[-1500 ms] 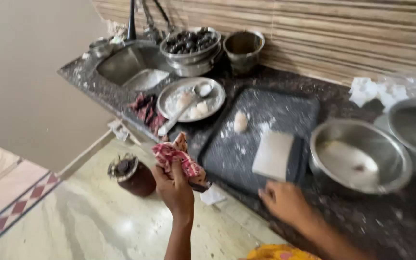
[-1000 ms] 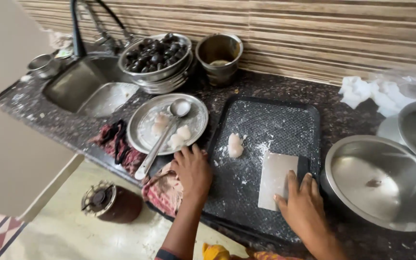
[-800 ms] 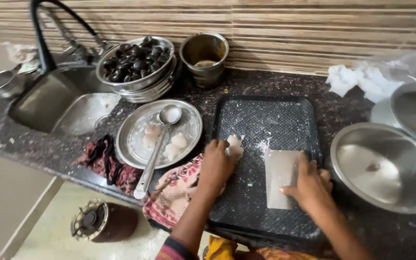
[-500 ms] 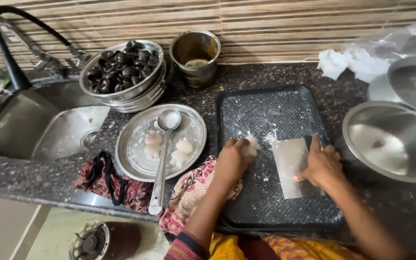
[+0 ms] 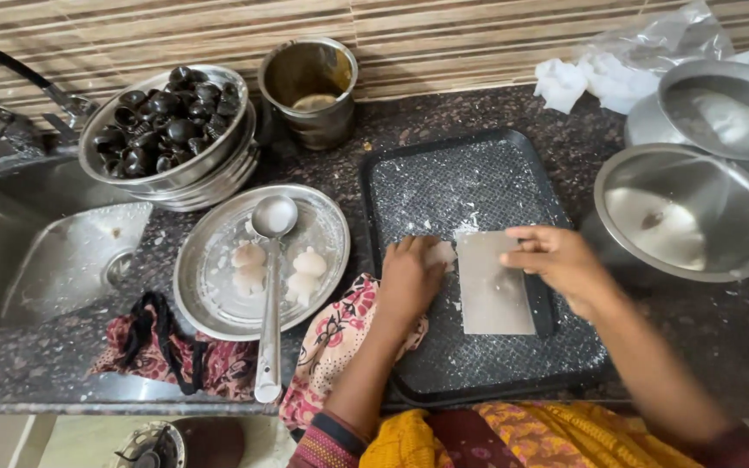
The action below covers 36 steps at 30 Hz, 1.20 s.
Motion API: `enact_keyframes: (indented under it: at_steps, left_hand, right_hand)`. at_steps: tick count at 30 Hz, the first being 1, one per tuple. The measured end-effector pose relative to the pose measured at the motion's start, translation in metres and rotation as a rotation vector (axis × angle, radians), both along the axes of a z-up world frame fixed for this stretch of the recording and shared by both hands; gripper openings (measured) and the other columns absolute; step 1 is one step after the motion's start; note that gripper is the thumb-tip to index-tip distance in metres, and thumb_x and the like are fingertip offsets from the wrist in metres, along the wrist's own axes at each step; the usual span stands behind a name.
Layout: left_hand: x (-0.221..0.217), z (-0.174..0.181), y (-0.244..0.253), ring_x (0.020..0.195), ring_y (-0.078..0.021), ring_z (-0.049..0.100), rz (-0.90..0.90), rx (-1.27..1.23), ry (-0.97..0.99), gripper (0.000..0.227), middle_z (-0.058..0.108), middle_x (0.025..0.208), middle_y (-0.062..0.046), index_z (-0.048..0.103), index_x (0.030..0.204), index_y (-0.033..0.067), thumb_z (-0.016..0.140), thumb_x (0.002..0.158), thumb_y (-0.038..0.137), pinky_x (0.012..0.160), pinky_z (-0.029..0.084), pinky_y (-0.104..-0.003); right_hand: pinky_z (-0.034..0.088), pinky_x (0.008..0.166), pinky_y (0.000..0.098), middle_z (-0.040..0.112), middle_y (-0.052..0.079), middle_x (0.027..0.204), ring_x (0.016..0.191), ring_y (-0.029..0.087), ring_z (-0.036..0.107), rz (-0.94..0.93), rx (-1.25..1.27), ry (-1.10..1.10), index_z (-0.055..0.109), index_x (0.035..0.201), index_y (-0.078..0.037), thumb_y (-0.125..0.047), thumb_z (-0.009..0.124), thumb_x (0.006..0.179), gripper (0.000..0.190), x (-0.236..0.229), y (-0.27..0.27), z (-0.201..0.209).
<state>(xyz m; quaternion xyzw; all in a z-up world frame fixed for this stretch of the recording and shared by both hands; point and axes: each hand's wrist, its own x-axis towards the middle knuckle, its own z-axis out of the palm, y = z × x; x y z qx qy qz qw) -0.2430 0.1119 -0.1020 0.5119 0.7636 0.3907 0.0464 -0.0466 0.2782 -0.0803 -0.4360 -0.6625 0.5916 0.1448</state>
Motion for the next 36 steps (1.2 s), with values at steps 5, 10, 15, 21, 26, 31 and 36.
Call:
enact_keyframes:
  at_steps: [5,10,15,21,26,31,36]
  left_hand:
    - [0.003,0.014,0.001,0.105,-0.0408,0.06,0.021,-0.011,0.039,0.044,0.068,0.116,-0.019,0.071,0.124,0.0088,0.075,0.081,0.015,0.095,0.048,-0.047]
    - [0.004,0.012,0.003,0.105,-0.0396,0.06,0.042,-0.05,-0.024,0.044,0.069,0.114,-0.018,0.074,0.12,0.0094,0.076,0.077,0.018,0.095,0.049,-0.046]
    - [0.005,0.014,0.003,0.104,-0.0371,0.061,0.056,-0.028,-0.009,0.039,0.069,0.111,-0.017,0.075,0.118,0.0077,0.076,0.08,0.018,0.095,0.048,-0.044]
    - [0.009,0.019,0.0,0.099,-0.034,0.06,0.062,-0.023,-0.005,0.04,0.069,0.105,-0.015,0.074,0.121,0.0062,0.075,0.082,0.015,0.091,0.049,-0.042]
    - [0.013,0.019,0.001,0.095,-0.0327,0.06,0.092,-0.011,-0.021,0.038,0.069,0.102,-0.015,0.075,0.121,0.0068,0.076,0.085,0.019,0.088,0.05,-0.041]
    - [0.013,0.018,0.002,0.096,-0.0333,0.061,0.104,0.03,-0.069,0.035,0.07,0.101,-0.015,0.076,0.118,0.005,0.077,0.086,0.02,0.089,0.05,-0.042]
    - [0.015,0.026,0.003,0.095,-0.0342,0.061,0.139,0.025,-0.097,0.035,0.069,0.097,-0.017,0.076,0.116,0.005,0.078,0.084,0.021,0.087,0.05,-0.042]
  right_hand:
    - [0.044,0.105,0.0467,0.057,0.03,0.137,0.126,0.04,0.053,0.1,0.571,-0.393,0.042,0.149,0.004,-0.038,0.094,0.069,0.104,0.003,-0.035,0.003]
    - [0.037,0.107,0.0503,0.045,0.036,0.145,0.136,0.048,0.039,0.131,0.692,-0.58,0.022,0.153,0.008,-0.041,0.1,0.062,0.13,0.008,-0.036,-0.015]
    - [0.057,0.094,0.0378,0.067,0.027,0.131,0.114,0.031,0.068,-0.104,0.036,0.086,0.035,0.149,0.007,-0.019,0.084,0.073,0.094,0.004,-0.026,-0.021]
    - [0.057,0.088,0.0395,0.063,0.017,0.122,0.11,0.025,0.067,-0.029,0.297,0.006,0.033,0.145,0.002,-0.014,0.08,0.083,0.08,-0.012,-0.032,0.009]
    - [0.058,0.082,0.0443,0.07,0.025,0.109,0.098,0.034,0.073,0.079,0.438,-0.138,0.034,0.145,-0.002,-0.019,0.077,0.083,0.078,-0.021,-0.029,0.055]
    - [0.058,0.073,0.0487,0.072,0.031,0.094,0.086,0.043,0.075,0.186,0.491,-0.338,0.031,0.148,-0.008,-0.026,0.075,0.083,0.08,-0.033,-0.04,0.078]
    - [0.058,0.069,0.0512,0.072,0.03,0.086,0.079,0.045,0.075,0.183,0.479,-0.361,0.03,0.147,-0.009,-0.024,0.072,0.084,0.077,-0.033,-0.039,0.076]
